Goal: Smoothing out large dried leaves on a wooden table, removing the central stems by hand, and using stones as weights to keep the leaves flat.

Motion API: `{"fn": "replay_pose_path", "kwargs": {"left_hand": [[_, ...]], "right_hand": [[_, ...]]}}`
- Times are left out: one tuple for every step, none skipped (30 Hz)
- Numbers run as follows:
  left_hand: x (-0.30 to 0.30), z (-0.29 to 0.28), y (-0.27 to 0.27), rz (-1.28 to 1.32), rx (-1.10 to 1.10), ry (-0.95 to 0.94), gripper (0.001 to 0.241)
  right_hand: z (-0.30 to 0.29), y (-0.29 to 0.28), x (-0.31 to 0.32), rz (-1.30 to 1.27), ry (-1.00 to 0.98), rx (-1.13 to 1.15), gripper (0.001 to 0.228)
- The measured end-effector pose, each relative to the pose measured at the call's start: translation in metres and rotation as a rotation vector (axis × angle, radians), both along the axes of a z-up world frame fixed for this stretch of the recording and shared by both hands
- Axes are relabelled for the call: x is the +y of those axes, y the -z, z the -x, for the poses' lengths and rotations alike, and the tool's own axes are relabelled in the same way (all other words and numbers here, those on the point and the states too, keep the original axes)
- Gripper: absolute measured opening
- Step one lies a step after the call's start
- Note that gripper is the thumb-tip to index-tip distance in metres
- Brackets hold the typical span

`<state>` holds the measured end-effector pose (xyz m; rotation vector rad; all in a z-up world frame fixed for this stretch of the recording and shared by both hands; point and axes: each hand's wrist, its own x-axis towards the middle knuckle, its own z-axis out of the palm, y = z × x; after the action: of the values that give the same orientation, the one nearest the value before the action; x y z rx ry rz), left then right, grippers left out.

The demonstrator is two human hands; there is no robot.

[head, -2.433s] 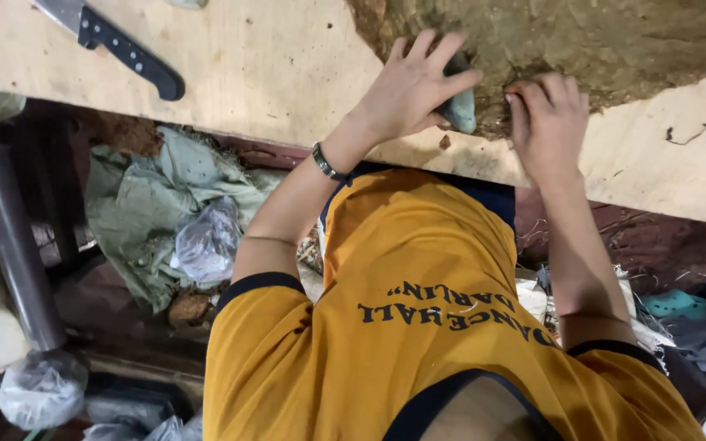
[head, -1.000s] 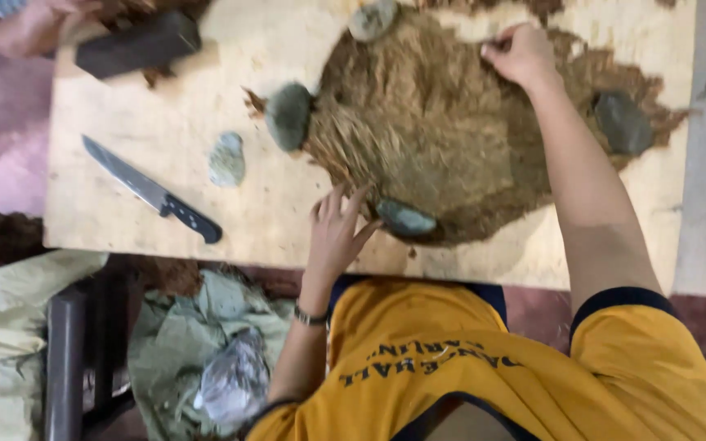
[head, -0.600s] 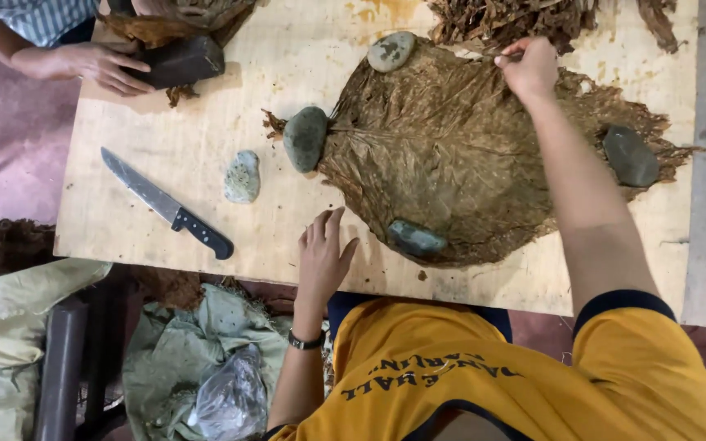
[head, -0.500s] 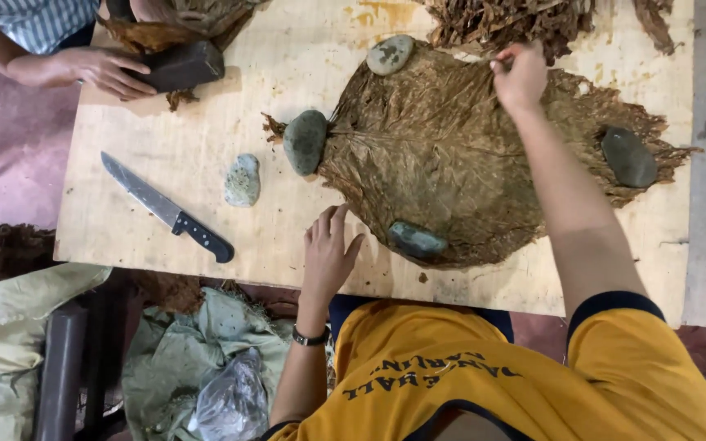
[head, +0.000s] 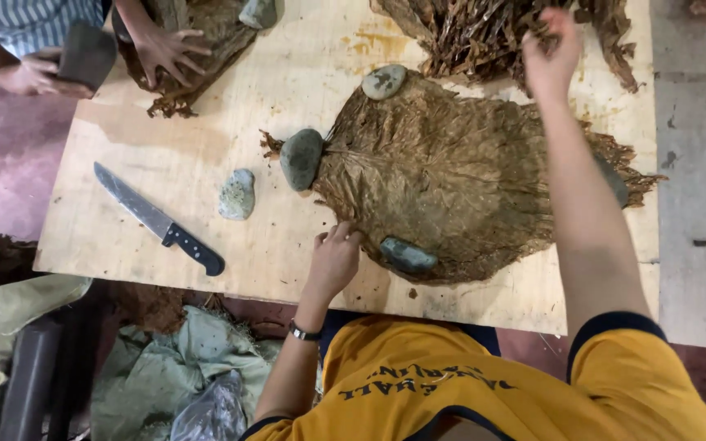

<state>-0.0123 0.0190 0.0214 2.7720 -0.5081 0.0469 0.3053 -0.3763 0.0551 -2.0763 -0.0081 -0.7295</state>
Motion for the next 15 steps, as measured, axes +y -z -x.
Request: {"fn": "replay_pose_path", "kwargs": {"left_hand": [[0.003, 0.001, -0.003, -0.011, 0.002, -0.019, 0.02], [0.007, 0.005, -0.006, -0.014, -0.005, -0.018, 0.02], [0.011, 0.007, -0.008, -0.025, -0.05, -0.025, 0.016], [0.015, 0.01, -0.011, -0.035, -0.095, -0.032, 0.012], [0.016, 0.013, -0.017, -0.036, -0.102, -0.024, 0.012], [0.018, 0.017, -0.022, -0.009, -0.08, -0.045, 0.014], [0.018, 0.021, -0.026, 0.025, -0.058, -0.07, 0.017], [0.019, 0.027, -0.026, 0.029, -0.065, -0.068, 0.017], [0.02, 0.032, -0.027, 0.065, -0.035, -0.081, 0.017], [0.022, 0.036, -0.027, 0.102, -0.005, -0.094, 0.017], [0.023, 0.039, -0.024, 0.104, -0.012, -0.101, 0.017], [0.025, 0.042, -0.021, 0.103, 0.002, -0.108, 0.017], [0.026, 0.048, -0.017, 0.1, 0.024, -0.116, 0.017], [0.023, 0.048, -0.023, 0.099, 0.024, -0.124, 0.017], [0.02, 0.05, -0.028, 0.09, -0.034, -0.16, 0.015]], "right_hand": [[-0.011, -0.011, -0.003, -0.109, 0.02, 0.054, 0.047], [-0.024, -0.014, -0.006, -0.113, 0.02, 0.047, 0.047], [-0.036, -0.018, -0.01, -0.388, 0.018, 0.287, 0.043], [-0.049, -0.022, -0.015, -0.661, 0.012, 0.527, 0.042], [-0.043, -0.04, -0.01, -0.665, 0.016, 0.518, 0.042], [-0.037, -0.057, -0.005, -0.672, -0.047, 0.651, 0.035], [-0.032, -0.076, 0.001, -0.67, -0.115, 0.786, 0.029], [-0.046, -0.057, -0.011, -0.666, -0.113, 0.778, 0.029], [-0.064, -0.04, -0.021, -0.683, -0.137, 0.701, 0.027], [-0.082, -0.023, -0.031, -0.7, -0.16, 0.623, 0.027], [-0.096, -0.025, -0.028, -0.695, -0.169, 0.619, 0.027], [-0.111, -0.026, -0.026, -0.594, -0.019, 0.544, 0.01], [-0.121, -0.022, -0.023, -0.495, 0.131, 0.475, 0.014], [-0.108, -0.04, -0.027, -0.495, 0.124, 0.478, 0.014], [-0.095, -0.059, -0.016, -0.317, 0.123, 0.352, 0.012]]}}
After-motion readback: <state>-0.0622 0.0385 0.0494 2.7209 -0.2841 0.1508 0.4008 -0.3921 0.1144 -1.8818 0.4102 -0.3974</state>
